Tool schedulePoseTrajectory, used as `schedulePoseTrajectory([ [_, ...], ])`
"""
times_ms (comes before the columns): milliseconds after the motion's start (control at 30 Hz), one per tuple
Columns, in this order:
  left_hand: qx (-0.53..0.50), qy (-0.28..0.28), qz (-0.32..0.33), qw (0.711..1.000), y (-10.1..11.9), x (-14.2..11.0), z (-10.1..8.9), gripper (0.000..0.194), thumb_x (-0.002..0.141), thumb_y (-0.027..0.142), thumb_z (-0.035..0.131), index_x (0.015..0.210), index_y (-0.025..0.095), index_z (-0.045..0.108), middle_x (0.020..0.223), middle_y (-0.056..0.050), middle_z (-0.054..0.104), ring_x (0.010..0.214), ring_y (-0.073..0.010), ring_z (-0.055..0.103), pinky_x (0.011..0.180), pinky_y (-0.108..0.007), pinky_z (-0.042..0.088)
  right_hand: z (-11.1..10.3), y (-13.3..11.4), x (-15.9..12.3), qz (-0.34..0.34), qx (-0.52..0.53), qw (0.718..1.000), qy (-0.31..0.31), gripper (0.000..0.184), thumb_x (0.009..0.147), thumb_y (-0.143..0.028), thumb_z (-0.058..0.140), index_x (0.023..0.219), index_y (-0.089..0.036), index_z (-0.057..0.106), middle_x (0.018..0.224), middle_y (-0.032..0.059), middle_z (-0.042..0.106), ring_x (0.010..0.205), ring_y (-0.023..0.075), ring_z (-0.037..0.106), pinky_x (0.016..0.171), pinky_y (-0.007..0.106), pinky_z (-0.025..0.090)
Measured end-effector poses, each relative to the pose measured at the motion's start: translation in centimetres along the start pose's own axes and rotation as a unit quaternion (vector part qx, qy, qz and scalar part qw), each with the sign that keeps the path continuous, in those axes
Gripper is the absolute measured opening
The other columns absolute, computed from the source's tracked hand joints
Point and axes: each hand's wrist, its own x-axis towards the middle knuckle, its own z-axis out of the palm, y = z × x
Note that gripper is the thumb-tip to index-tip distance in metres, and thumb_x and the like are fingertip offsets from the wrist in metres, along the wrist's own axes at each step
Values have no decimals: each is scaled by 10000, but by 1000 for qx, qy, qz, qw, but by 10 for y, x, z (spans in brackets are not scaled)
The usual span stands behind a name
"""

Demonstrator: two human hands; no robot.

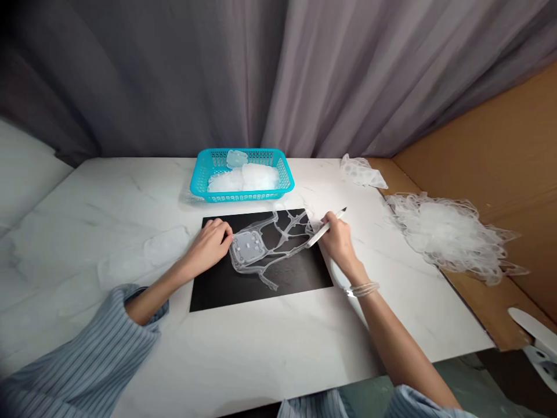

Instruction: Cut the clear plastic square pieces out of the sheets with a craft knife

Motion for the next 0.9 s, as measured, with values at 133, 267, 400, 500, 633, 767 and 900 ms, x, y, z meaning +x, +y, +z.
schedulePoseTrajectory([
  [133, 58, 16, -48, 997, 1, -21, -13, 202, 960, 181, 406, 894, 142, 594, 902, -132, 629, 936, -297, 587, 812, -431, 486, -31, -20, 6, 17, 109, 993, 30, 232, 773, -289, 642, 798, -242, 416, 1063, 138, 675, 985, 265, 636, 798, 398, 501],
  [267, 92, 23, -42, 995, 3, -42, -22, 217, 970, 176, 408, 992, 102, 610, 1052, -184, 637, 1043, -333, 585, 852, -464, 494, -34, -78, -22, -6, 230, 973, 6, 214, 985, -445, 390, 898, -250, 410, 1000, 82, 678, 975, 213, 666, 800, 385, 550],
  [400, 118, 47, 95, 987, 12, -72, -9, 294, 969, 128, 419, 1170, 84, 629, 1278, -190, 615, 1249, -304, 543, 986, -402, 483, -6, -126, -48, -32, 235, 961, -139, 455, 1020, -531, 252, 1201, -232, 543, 831, 32, 625, 715, 172, 643, 679, 347, 550],
  [500, 133, 52, 131, 981, 22, -95, 5, 399, 986, 259, 456, 1339, 110, 566, 1358, -220, 576, 1317, -353, 501, 1025, -451, 471, 19, -138, -50, -75, 183, 963, -180, 431, 1024, -486, 337, 1254, -232, 599, 923, 56, 659, 799, 181, 660, 763, 348, 544],
  [633, 110, 32, 122, 986, 29, -106, 10, 523, 979, 446, 449, 1419, 170, 516, 1418, -232, 527, 1349, -391, 461, 1071, -520, 425, 43, -119, -28, -144, 109, 959, -216, 394, 1025, -429, 379, 1293, -236, 593, 1181, 89, 688, 1050, 235, 657, 923, 396, 513],
  [767, 95, 31, 104, 990, 21, -93, 1, 481, 988, 437, 430, 1384, 198, 563, 1444, -225, 503, 1384, -388, 416, 1114, -605, 332, 48, -85, -12, -169, -1, 963, -210, 441, 1026, -432, 346, 1328, -196, 563, 1169, 120, 700, 1015, 270, 679, 892, 429, 520],
  [900, 110, 57, 44, 991, 12, -65, -11, 489, 992, 405, 423, 1354, 118, 583, 1556, -223, 331, 1474, -369, 243, 1169, -657, 157, 32, -84, -41, -130, -75, 969, -198, 471, 1032, -431, 303, 1356, -170, 525, 1112, 153, 718, 905, 287, 718, 756, 399, 550],
])
